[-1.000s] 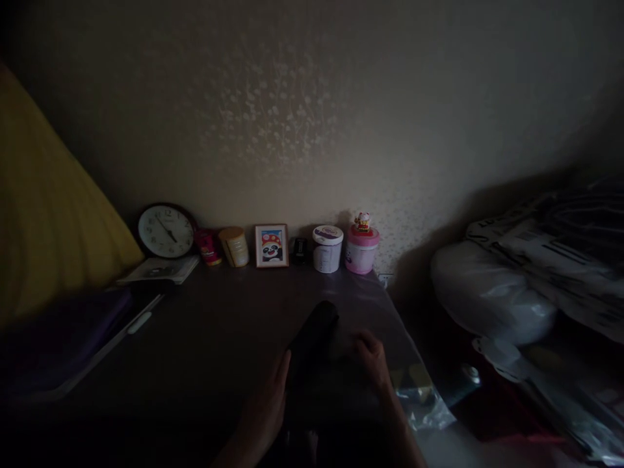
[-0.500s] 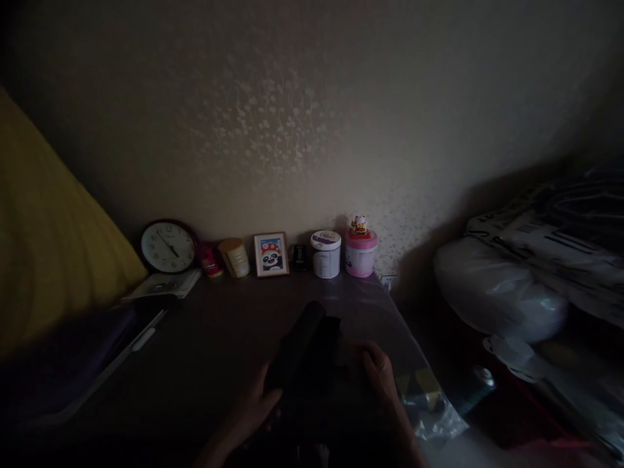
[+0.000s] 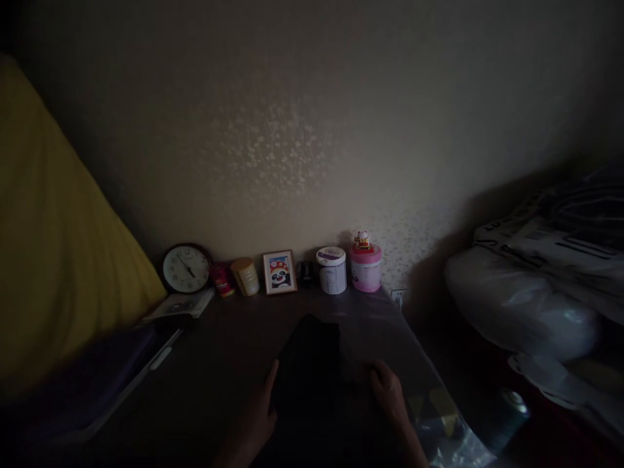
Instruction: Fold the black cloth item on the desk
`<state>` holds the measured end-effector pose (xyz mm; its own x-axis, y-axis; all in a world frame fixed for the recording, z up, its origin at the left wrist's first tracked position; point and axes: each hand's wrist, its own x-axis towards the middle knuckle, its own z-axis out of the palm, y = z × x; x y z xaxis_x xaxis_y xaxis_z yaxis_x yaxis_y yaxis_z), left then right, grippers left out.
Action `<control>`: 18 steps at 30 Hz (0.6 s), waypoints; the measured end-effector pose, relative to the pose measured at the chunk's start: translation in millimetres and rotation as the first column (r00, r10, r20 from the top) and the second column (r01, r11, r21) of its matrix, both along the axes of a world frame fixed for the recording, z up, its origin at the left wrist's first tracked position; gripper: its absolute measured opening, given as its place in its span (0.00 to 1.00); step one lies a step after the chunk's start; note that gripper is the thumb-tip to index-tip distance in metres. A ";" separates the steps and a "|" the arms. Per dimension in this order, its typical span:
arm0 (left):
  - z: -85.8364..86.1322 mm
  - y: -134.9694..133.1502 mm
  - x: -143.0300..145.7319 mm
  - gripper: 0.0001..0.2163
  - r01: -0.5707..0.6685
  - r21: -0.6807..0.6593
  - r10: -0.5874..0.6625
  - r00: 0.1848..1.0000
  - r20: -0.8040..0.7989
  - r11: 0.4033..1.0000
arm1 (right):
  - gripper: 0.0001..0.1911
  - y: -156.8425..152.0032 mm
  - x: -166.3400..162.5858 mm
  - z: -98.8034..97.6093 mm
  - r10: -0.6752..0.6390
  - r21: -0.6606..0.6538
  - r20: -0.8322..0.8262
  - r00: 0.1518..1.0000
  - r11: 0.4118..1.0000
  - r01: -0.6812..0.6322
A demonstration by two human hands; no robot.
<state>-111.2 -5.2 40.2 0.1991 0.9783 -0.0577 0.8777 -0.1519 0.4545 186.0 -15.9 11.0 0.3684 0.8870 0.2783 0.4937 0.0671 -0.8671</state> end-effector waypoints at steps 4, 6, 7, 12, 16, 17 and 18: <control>27.9 1.6 -7.0 0.28 -0.013 -0.272 0.122 0.913 0.389 0.962 | 0.19 1.2 1.1 -3.6 0.019 -0.002 0.032 0.999 1.000 -0.019; 37.2 -1.9 -6.3 0.18 0.072 -0.404 0.156 0.850 0.503 0.912 | 0.20 1.6 1.8 -6.9 0.037 -0.012 0.046 0.998 0.999 -0.036; 39.9 -3.9 -4.8 0.16 0.111 -0.429 0.150 0.835 0.529 0.896 | 0.20 1.5 2.0 -8.3 0.040 -0.014 0.047 0.998 0.999 -0.039; 43.3 -9.2 9.2 0.19 0.092 -0.326 0.092 0.856 0.508 0.941 | 0.21 -0.7 1.7 -10.5 0.050 0.014 -0.002 0.999 0.999 -0.050; 47.6 -10.0 21.7 0.30 0.025 -0.032 -0.006 0.872 0.489 0.999 | 0.22 1.9 5.1 -19.7 0.044 0.028 -0.012 0.999 0.999 -0.043; 48.4 -10.4 24.4 0.31 0.039 -0.019 -0.024 0.858 0.513 0.999 | 0.23 2.7 6.7 -24.3 0.025 0.031 -0.026 0.999 0.999 -0.024; 48.8 -10.7 26.7 0.31 0.055 -0.046 -0.020 0.835 0.550 0.997 | 0.24 3.1 8.2 -29.1 0.002 0.035 -0.043 0.999 0.999 0.000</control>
